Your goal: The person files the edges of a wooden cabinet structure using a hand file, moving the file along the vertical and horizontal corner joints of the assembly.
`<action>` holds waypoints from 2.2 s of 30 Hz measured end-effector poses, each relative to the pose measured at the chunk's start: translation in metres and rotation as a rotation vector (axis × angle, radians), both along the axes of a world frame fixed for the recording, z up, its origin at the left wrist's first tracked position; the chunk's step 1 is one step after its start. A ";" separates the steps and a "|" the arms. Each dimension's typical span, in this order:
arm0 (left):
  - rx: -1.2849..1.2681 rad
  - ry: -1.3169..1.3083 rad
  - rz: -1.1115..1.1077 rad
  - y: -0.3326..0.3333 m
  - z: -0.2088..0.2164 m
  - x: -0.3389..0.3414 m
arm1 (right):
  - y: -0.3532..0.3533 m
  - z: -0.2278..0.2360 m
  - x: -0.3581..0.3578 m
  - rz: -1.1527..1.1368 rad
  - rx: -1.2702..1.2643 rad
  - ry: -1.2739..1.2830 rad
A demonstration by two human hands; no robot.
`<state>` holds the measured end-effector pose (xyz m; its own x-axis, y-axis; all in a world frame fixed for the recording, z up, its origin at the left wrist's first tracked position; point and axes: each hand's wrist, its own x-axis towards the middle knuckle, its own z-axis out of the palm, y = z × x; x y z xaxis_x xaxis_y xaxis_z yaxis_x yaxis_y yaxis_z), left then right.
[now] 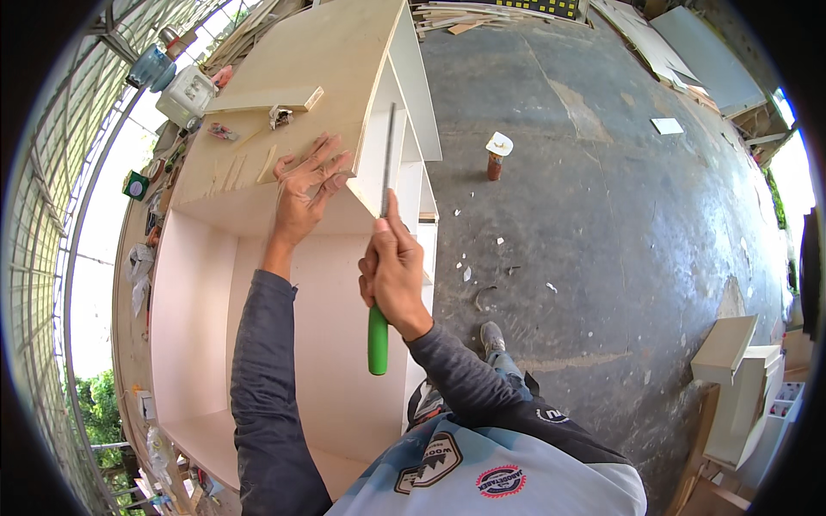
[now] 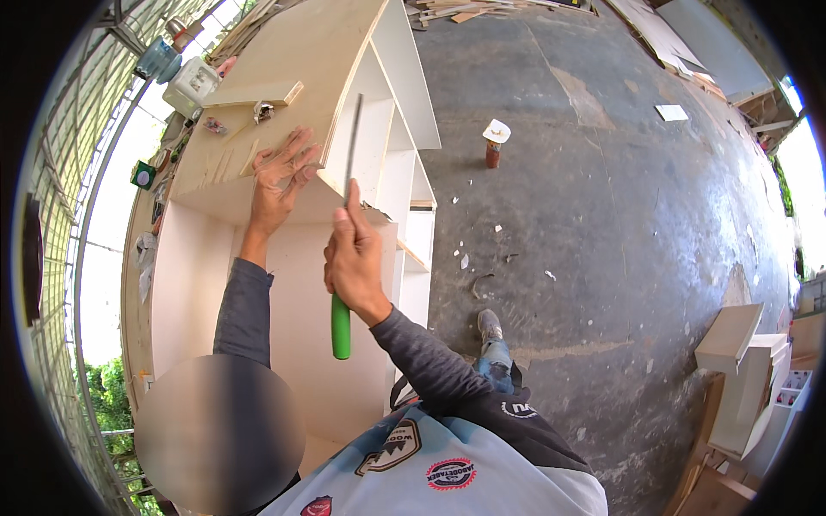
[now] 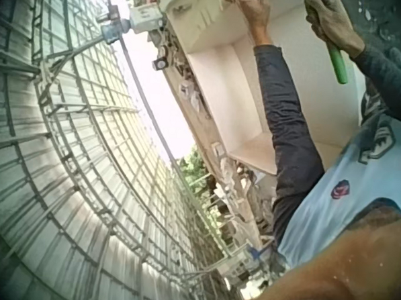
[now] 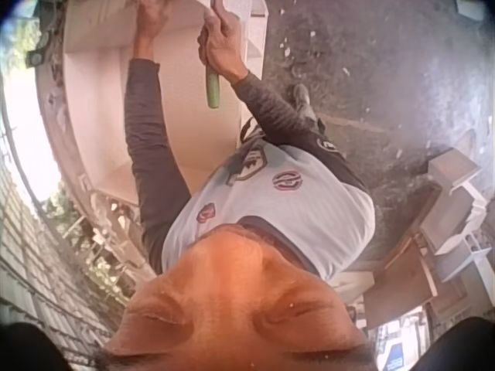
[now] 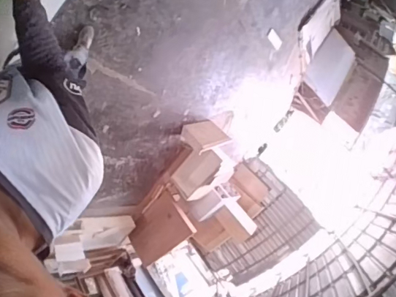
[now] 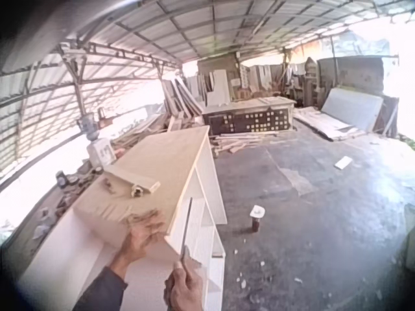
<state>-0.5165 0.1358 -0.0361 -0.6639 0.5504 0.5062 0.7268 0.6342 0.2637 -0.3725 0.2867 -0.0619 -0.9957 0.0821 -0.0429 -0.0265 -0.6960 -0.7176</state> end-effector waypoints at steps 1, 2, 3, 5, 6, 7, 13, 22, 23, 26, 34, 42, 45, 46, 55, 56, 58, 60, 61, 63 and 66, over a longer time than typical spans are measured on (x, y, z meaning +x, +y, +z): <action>0.004 0.016 0.013 0.003 -0.001 0.001 | -0.005 0.002 -0.001 -0.002 0.067 0.018; 0.008 0.032 0.026 0.005 -0.002 0.001 | -0.008 0.004 -0.003 -0.003 0.134 0.037; 0.019 0.047 0.040 0.010 -0.001 0.003 | -0.010 0.007 -0.003 0.021 0.165 0.018; 0.084 0.000 0.052 0.018 0.003 0.008 | -0.013 0.013 -0.003 0.068 0.225 -0.020; 0.117 -0.025 0.061 0.019 0.002 0.010 | -0.014 0.014 -0.002 0.068 0.234 -0.024; 0.101 -0.009 0.057 0.017 -0.001 0.010 | -0.015 0.015 -0.002 0.069 0.242 -0.028; 0.101 0.037 0.029 0.014 -0.011 0.004 | -0.036 0.015 -0.005 -0.034 0.246 -0.040; 0.146 0.076 0.031 0.020 -0.014 0.005 | -0.030 0.019 -0.013 -0.059 0.308 -0.053; 0.177 0.085 0.026 0.021 -0.016 0.003 | -0.025 0.024 -0.024 -0.066 0.313 -0.061; 0.115 0.068 0.033 0.018 -0.016 0.001 | -0.027 0.018 -0.045 -0.112 0.314 -0.038; 0.193 0.028 0.041 0.018 -0.016 0.000 | -0.029 0.010 -0.033 -0.099 0.290 -0.037; 0.219 0.026 0.060 0.017 -0.016 0.002 | -0.032 0.006 -0.041 -0.147 0.385 -0.003; 0.197 0.007 0.055 0.019 -0.014 0.001 | -0.031 0.003 -0.056 -0.202 0.407 -0.004; 0.191 0.008 0.050 0.020 -0.015 0.001 | -0.026 0.006 -0.058 -0.185 0.397 -0.009; 0.286 -0.045 0.026 0.018 -0.011 -0.003 | -0.016 0.005 -0.075 -0.069 0.355 -0.005; 0.276 -0.042 0.032 0.017 -0.013 0.001 | -0.021 0.001 -0.064 -0.125 0.382 0.008; 0.264 -0.004 0.051 0.019 -0.017 0.004 | -0.039 -0.021 -0.049 -0.233 0.437 0.064; 0.227 -0.059 0.039 0.021 -0.009 0.005 | -0.035 -0.029 -0.070 -0.289 0.489 0.148; 0.196 -0.071 0.045 0.019 -0.011 0.004 | -0.026 -0.020 -0.075 -0.218 0.447 0.110; 0.163 -0.103 0.055 0.012 -0.014 -0.003 | -0.013 -0.009 -0.080 -0.093 0.358 0.045; 0.162 -0.134 -0.030 0.008 -0.007 -0.001 | 0.005 -0.017 -0.068 -0.122 0.189 0.025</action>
<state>-0.5178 0.1443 -0.0428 -0.7156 0.4894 0.4984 0.6965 0.5541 0.4560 -0.4400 0.2921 -0.0789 -0.9785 0.2059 0.0094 -0.1215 -0.5395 -0.8331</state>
